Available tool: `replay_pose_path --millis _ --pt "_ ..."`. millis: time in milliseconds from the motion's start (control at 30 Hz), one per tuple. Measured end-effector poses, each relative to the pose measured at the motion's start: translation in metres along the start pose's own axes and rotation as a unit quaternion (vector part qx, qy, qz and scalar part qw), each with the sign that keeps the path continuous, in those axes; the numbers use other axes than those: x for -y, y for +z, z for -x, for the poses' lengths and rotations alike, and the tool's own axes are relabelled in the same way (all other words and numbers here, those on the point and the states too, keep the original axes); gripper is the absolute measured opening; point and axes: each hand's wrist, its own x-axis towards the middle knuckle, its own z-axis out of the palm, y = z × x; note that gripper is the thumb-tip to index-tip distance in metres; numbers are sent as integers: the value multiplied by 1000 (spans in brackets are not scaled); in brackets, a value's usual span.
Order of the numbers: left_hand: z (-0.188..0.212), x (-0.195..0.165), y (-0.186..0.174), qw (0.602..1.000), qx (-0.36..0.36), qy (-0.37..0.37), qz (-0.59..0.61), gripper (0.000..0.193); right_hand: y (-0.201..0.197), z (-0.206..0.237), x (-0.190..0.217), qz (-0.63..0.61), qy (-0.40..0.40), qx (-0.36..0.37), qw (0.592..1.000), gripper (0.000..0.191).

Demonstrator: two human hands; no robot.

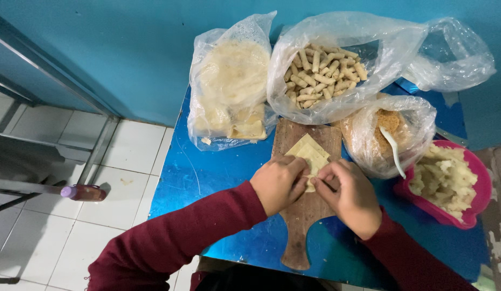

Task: The person places a square dough wrapper on a wooden board, spoons brown filling from a plastic bag onto it, folds the wrapper over the filling, and sets the folded piece into a pink bowl. They repeat this cycle, occasionally stacking finished wrappers on the board and reaching into the bags for new wrappers and filling.

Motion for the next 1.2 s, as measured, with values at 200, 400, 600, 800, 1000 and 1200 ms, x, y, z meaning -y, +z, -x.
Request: replay_pose_path --millis 200,400,600,800,1000,1200 --pt "0 8 -1 999 39 27 -4 12 -9 1 9 70 -151 -12 986 14" --pt "2 7 -4 997 46 59 -31 21 -10 1 14 88 -158 0 984 14" --pt "-7 2 -9 995 84 -53 -28 10 -4 -6 10 54 -49 18 997 7" --pt "-12 5 -18 996 45 -68 41 7 -5 -14 9 -12 -9 26 1000 15" --pt "-5 7 -14 999 36 36 -16 12 -6 -7 21 61 -144 -14 988 15" --pt "-3 13 -13 998 65 13 -6 12 -3 -7 20 83 -133 -18 987 9"
